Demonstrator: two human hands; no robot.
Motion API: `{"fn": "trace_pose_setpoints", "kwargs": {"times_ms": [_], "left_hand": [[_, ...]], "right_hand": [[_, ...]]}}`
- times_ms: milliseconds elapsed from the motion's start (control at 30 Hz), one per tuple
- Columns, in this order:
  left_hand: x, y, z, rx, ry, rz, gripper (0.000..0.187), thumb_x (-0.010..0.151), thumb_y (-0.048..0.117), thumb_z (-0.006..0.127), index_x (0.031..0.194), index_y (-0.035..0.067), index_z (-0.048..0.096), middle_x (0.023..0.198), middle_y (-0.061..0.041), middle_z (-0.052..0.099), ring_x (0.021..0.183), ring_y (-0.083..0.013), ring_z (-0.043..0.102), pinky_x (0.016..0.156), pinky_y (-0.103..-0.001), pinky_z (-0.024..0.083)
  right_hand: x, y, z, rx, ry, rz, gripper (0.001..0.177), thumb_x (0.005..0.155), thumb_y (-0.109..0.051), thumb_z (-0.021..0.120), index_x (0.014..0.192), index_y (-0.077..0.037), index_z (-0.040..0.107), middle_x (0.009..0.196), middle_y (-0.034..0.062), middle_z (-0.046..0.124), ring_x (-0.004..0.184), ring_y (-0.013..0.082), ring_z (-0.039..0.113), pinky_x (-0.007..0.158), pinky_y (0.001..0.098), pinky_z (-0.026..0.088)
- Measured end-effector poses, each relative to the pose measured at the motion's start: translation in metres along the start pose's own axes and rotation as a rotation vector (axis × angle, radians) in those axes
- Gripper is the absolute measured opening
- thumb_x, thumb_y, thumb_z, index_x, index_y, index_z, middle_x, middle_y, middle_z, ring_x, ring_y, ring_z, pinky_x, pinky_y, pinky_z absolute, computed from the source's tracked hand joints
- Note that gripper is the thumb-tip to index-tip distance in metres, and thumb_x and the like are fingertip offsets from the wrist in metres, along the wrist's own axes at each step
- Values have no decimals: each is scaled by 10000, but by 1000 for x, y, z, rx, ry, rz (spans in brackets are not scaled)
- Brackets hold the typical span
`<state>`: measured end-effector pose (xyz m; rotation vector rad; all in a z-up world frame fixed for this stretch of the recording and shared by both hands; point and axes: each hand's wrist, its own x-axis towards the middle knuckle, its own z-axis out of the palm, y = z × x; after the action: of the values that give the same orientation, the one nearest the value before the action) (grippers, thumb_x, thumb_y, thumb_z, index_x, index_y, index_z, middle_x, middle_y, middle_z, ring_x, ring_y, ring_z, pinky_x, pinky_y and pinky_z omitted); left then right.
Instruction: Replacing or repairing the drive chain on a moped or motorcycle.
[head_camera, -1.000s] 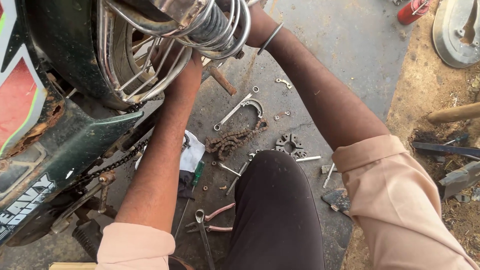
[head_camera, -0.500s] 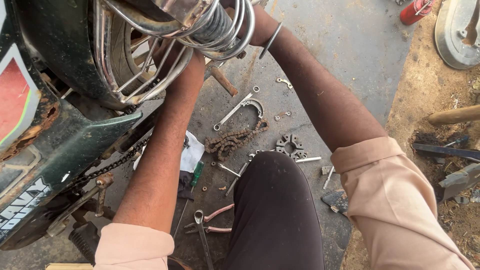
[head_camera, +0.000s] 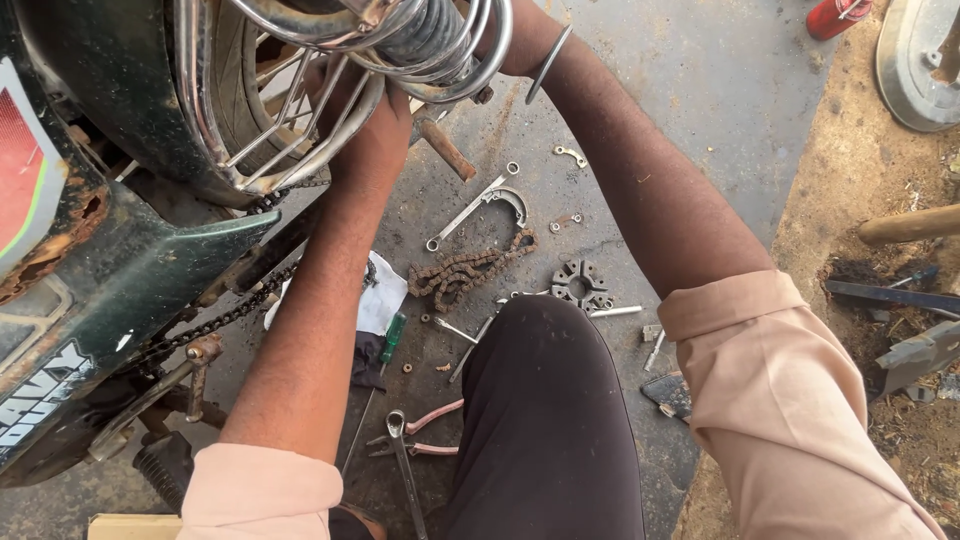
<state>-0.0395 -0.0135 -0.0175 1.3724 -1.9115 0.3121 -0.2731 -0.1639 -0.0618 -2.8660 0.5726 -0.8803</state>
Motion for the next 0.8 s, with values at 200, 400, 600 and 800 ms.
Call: {"fn": "trace_pose_setpoints", "kwargs": {"times_ms": [200,400,600,800], "left_hand": [[-3,5,0,180,-60,-35,260,974,210,764,1120,40,632,1125,-123,657,1130,-327,532,965,-521,478],[-1,3,9,23,-44,-186,221,1010,199,789,1111,48,662,989,-88,676,1076,-312,531,894,-496,479],[0,-1,15,103,14,-127,280,965,227,790,1110,48,631,963,-74,702,983,-284,637,945,-540,468],[4,-1,15,22,-31,-181,281,989,217,800,1130,39,635,1058,-114,704,1013,-322,649,941,-551,470]], "right_hand": [[3,-2,-2,-20,-60,27,119,990,-108,754,1087,-41,737,951,137,756,859,271,750,771,377,604],[-1,5,7,379,-20,288,132,1105,-142,700,1118,-14,728,945,129,748,859,231,761,746,352,620],[-2,8,17,-125,89,-21,236,1004,-209,776,1128,-12,741,927,122,749,825,242,738,738,352,591],[6,-4,5,203,95,137,160,1057,-194,774,1042,-36,753,899,127,750,781,255,727,736,380,588]]}}
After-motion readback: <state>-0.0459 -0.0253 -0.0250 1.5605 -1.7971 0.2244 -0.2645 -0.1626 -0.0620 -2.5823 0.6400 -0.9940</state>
